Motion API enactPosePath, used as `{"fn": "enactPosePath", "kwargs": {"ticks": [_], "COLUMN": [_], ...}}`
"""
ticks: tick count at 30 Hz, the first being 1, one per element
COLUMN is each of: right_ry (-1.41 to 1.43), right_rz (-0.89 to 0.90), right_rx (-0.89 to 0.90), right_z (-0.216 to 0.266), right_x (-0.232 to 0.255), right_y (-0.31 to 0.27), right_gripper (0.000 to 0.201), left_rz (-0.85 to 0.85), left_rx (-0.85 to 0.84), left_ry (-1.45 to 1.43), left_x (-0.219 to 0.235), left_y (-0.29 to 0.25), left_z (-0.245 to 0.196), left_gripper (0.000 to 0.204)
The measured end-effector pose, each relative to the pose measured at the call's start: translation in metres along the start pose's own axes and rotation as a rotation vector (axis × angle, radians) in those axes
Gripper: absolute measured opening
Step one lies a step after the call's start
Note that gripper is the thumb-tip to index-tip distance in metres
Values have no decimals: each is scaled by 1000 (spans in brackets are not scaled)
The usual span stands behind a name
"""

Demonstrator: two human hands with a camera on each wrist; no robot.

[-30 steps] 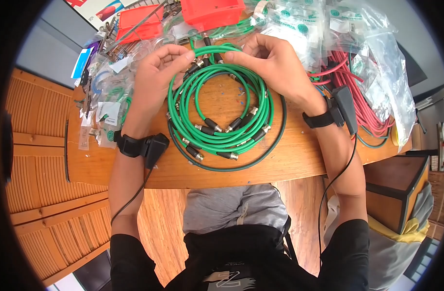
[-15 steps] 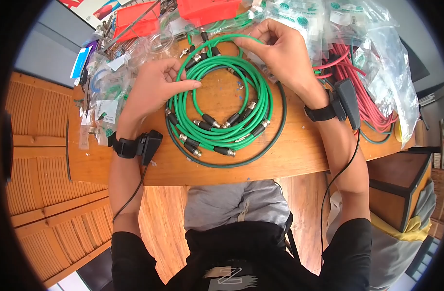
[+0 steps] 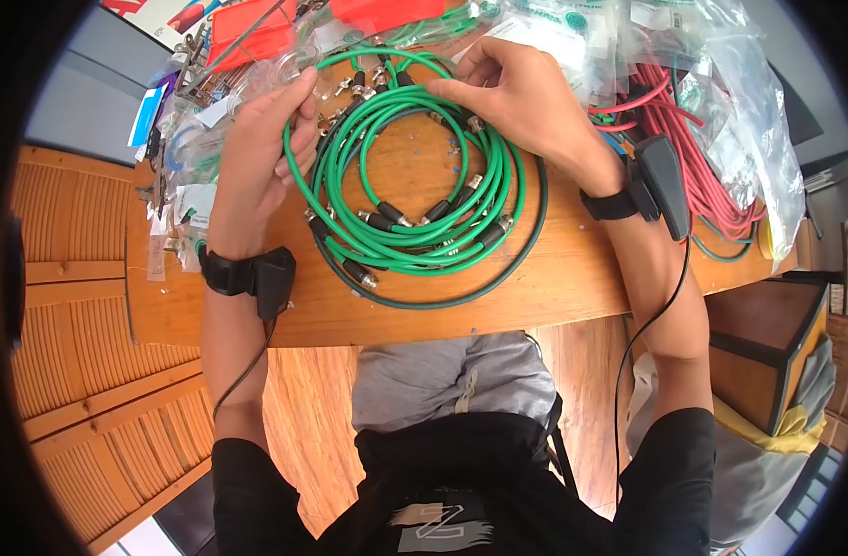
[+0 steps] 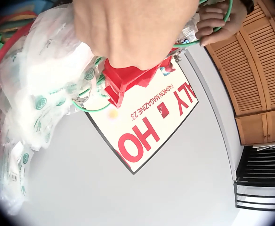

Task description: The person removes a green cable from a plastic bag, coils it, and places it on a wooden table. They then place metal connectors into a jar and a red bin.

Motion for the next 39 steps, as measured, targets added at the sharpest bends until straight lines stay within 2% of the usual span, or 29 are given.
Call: {"fn": "enactPosePath", "kwargs": {"ticks": [3,7,9,10,12,15,18,21,25,28,31,34,37,39], "right_ry": [-256,-355,-363,-366,-392,-451,-422,-399,-364,-303,-160,53,-83,121], "right_rz": [34,210,192,183,118,55,90,89,68,6,-16,1,50,91], "right_rx": [1,-136,-126,-122,17,132,170,144,147,439,196,45,140,63], "right_z": [15,1,12,16,24,32,29,31,43,62,35,18,33,22], "right_x": [1,-10,-9,-9,-6,-5,-10,-11,-12,-13,-4,1,-3,-13], "right_y": [-4,-9,-11,-11,-11,-12,-13,-13,-13,-20,-11,-7,-7,-8], "right_gripper": [41,41,38,36,31,26,25,25,28,32,35,35,38,39], "left_rz": [-80,-358,-482,-492,-512,-166,-144,-187,-228,-208,-210,-182,-169,-163], "left_rx": [34,-216,-362,-415,-520,-366,-456,-361,-360,-310,-313,-315,-322,-344], "left_ry": [172,688,871,875,883,967,1025,751,231,-26,-259,-412,-538,-573], "left_x": [11,34,33,31,22,-9,-13,-4,3,9,16,30,44,47], "left_y": [4,8,0,-3,-12,-5,-1,-2,-8,-13,-15,-8,-2,0], "left_z": [9,-2,-18,-25,-41,-22,-19,-17,-29,-33,-36,-32,-25,-26], "left_gripper": [33,33,35,35,35,26,28,23,18,18,23,24,23,21]}}
Point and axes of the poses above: each hand's wrist, its own y-axis towards the middle knuckle, its own x-axis out of the back of the hand, z = x × y, the point moved 10 cm from there along y, towards the middle knuckle, and after that the axes turned 14 degrees about y, right-handed, at the moved point
